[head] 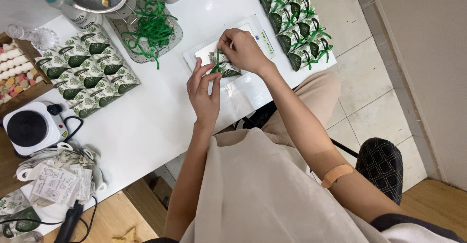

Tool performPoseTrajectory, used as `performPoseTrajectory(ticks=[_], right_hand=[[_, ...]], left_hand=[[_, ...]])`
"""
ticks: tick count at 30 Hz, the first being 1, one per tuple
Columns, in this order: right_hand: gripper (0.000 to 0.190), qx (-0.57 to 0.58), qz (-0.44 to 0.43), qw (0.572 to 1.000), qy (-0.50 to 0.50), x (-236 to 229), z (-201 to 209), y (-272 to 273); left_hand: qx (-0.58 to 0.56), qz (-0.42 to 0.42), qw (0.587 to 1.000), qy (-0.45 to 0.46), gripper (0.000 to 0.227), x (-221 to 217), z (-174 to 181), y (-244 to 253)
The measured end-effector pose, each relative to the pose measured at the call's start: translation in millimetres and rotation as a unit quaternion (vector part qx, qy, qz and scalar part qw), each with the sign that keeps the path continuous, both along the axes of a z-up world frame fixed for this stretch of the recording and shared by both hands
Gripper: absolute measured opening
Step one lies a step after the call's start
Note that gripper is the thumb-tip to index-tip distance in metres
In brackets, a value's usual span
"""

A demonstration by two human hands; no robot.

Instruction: The person is wrapping small items in patterned paper and tying them with green ribbons.

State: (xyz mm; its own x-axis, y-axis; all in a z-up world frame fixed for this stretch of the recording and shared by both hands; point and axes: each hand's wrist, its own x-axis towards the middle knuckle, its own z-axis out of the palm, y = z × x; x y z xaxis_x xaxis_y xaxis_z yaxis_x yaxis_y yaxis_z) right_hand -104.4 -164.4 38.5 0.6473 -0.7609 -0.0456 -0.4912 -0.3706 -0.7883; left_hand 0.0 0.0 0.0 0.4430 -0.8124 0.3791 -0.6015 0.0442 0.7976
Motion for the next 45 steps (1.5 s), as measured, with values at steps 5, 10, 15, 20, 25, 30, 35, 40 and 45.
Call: performPoseTrajectory(ticks=[5, 10, 15, 20, 25, 30, 35, 40, 45], right_hand=[[0.013, -0.020, -0.007, 0.999, -0.034, -2.3, -8.7, -2.9], [0.020, 0.021, -0.028, 0.996, -0.084, -10.8, 15.0, 0.2], [0.031, 0.065, -0.147, 0.981, -0.104, -47.8, -8.0, 11.8], [0.039, 0.187, -0.212, 0.955, -0.085, -64.4, -15.4, 60.1], [0.044, 0.281, -0.197, 0.921, -0.186, -57.4, -32.3, 73.2], [0.042, 0.238, -0.207, 0.916, -0.248, -49.9, -38.8, 42.9], [0.037, 0.291, -0.166, 0.894, -0.296, -29.2, -44.3, 14.6], [0.031, 0.257, -0.106, 0.908, -0.314, -21.5, -62.8, 3.7], [0.026, 0.168, -0.135, 0.948, -0.232, -45.7, -32.5, 23.0]], left_hand=[[-0.003, -0.008, 1.000, 0.000, 0.007, -1.9, -5.9, 2.2], [0.028, -0.061, 0.998, 0.016, 0.053, 5.4, 18.4, 4.7], [0.054, -0.124, 0.989, 0.066, 0.103, 26.6, 33.3, -2.3], [0.115, -0.182, 0.972, 0.093, 0.121, 39.8, 31.4, -11.6], [0.157, -0.186, 0.965, 0.098, 0.120, 32.4, 22.8, -15.1], [0.169, -0.165, 0.967, 0.092, 0.116, 21.7, 27.0, -5.4], [0.176, -0.141, 0.953, 0.203, 0.109, 10.4, 8.4, -5.9], [0.204, -0.068, 0.949, 0.230, 0.108, 5.8, 14.8, -14.5], [0.126, -0.067, 0.982, 0.123, 0.110, 14.9, 24.4, -21.8]])
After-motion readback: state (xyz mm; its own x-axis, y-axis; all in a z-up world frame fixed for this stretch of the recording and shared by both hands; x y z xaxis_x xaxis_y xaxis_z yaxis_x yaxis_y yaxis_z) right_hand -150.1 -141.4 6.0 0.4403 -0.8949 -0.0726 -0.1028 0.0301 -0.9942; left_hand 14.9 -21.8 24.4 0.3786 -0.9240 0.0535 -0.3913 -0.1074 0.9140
